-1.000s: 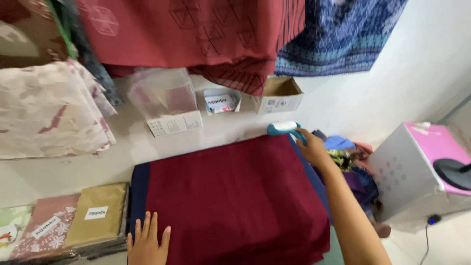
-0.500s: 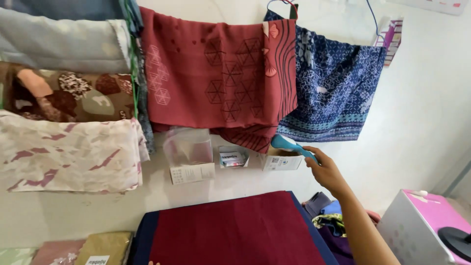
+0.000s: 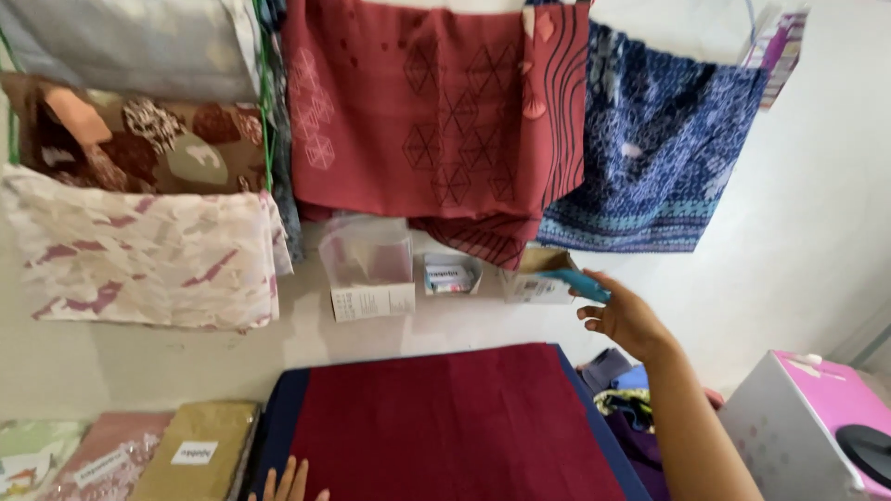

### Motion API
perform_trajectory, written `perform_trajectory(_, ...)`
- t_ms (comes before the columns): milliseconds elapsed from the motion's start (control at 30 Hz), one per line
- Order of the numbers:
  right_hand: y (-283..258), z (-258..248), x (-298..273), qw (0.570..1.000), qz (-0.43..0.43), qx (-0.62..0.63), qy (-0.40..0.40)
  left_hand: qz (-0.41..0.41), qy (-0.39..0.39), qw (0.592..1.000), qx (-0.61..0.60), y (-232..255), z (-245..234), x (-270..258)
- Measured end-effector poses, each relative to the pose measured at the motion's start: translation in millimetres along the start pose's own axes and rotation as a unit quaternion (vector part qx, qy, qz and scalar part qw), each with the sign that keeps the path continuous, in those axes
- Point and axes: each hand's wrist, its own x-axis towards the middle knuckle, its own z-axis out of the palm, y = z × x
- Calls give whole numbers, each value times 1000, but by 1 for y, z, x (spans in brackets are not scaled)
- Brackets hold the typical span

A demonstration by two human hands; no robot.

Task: Using a lint roller to clean a maroon cloth laid out on the floor.

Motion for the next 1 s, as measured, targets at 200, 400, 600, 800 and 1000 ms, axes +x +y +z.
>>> perform_trajectory(200, 64, -82, -22, 1000, 8, 24, -7, -107, -214, 943, -230, 32, -156, 102)
perform_trajectory(400, 145, -129, -99, 987, 131, -94, 22, -220, -261, 906, -252, 8, -232, 127)
perform_trajectory(600, 166, -132, -178, 882, 296, -363, 51, -342, -605, 714, -87, 24, -324, 205)
perform_trajectory(800, 164, -110, -201, 904, 310, -295, -24, -302, -718, 628, -3, 32, -339, 224)
perform_trajectory(1000, 204, -103, -198, 897, 364, -241, 71, -350, -690, 625, -102, 21, -328, 188)
